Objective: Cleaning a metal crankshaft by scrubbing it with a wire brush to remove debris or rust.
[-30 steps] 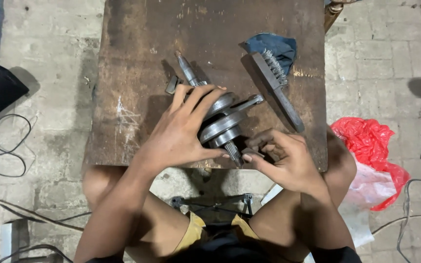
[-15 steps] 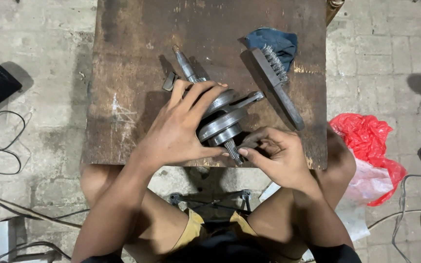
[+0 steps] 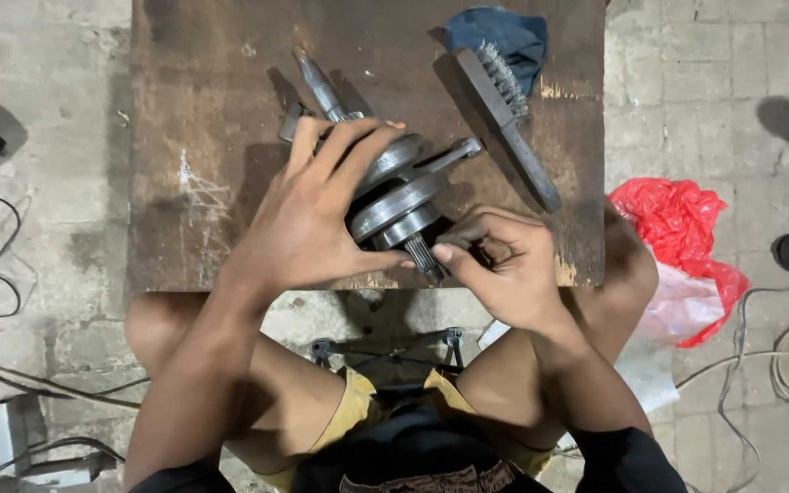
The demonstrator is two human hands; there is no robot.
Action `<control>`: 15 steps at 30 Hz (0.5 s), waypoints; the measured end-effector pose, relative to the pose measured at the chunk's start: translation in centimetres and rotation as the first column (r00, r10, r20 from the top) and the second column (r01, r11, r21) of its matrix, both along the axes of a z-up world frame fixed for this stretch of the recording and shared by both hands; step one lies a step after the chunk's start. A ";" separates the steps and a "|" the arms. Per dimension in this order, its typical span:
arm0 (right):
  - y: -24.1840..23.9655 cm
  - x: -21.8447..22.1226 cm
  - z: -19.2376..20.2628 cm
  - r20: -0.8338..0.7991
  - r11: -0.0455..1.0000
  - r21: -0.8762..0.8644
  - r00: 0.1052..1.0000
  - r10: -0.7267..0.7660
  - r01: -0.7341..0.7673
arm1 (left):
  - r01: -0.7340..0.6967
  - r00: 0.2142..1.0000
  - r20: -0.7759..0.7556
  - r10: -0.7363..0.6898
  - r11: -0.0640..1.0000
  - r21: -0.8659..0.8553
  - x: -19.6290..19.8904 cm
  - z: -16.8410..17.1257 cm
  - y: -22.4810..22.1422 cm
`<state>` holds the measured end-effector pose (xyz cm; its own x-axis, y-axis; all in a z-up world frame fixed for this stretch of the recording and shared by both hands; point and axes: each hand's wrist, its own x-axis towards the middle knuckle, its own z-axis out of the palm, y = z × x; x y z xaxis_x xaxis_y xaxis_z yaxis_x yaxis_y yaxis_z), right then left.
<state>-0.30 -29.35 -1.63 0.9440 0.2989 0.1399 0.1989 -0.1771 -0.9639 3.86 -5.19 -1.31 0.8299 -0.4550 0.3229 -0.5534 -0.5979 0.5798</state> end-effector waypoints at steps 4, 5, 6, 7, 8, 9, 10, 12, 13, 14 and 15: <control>0.4 -0.3 -0.2 0.011 0.999 -0.043 1.000 -0.026 0.026 | -0.014 1.000 0.012 0.014 1.000 0.007 0.0 0.0 0.0; 0.4 -0.4 -0.2 0.016 0.998 -0.065 1.000 -0.024 0.025 | -0.011 1.000 0.022 0.011 1.000 0.005 0.1 -0.1 0.0; 0.3 -0.4 -0.2 0.013 0.998 -0.065 1.000 -0.022 0.023 | -0.014 1.000 0.020 0.014 1.000 0.005 0.0 0.1 0.1; 0.3 -0.5 -0.2 -0.007 0.997 -0.069 0.999 -0.038 0.038 | -0.013 1.000 0.008 0.013 1.000 0.005 -0.1 0.3 0.1; 0.2 -0.6 -0.3 -0.025 0.996 -0.073 0.998 -0.057 0.055 | -0.010 1.000 -0.001 0.010 1.000 0.004 -0.1 0.5 0.1; 0.3 -0.7 -0.2 -0.026 0.996 -0.074 0.998 -0.057 0.055 | -0.010 1.000 -0.002 0.010 1.000 0.003 0.0 0.5 0.1; 0.3 -0.8 0.0 0.004 0.991 -0.114 0.997 -0.072 0.072 | -0.008 1.000 -0.007 0.008 1.000 0.001 -0.1 0.5 0.1; 0.7 -1.0 0.4 0.031 0.984 -0.155 0.996 -0.086 0.089 | -0.007 1.000 -0.016 0.007 1.000 -0.002 0.0 0.5 0.1; 0.9 -1.0 0.7 0.118 0.965 -0.230 0.988 -0.097 0.122 | -0.008 1.000 -0.001 0.008 1.000 -0.007 0.0 0.5 0.1; 1.1 -1.1 1.0 0.204 0.939 -0.303 0.974 -0.102 0.162 | -0.008 1.000 0.013 0.008 1.000 -0.014 0.0 0.4 0.0; 1.4 -1.2 1.4 0.201 0.938 -0.306 0.974 -0.103 0.163 | -0.007 1.000 0.009 0.007 1.000 -0.016 0.0 0.4 -0.1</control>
<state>-1.51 -27.98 -0.26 0.9463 0.2290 0.2282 0.3159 -0.5053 -0.8030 3.88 -5.25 -0.89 0.8297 -0.4440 0.3382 -0.5550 -0.5921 0.5843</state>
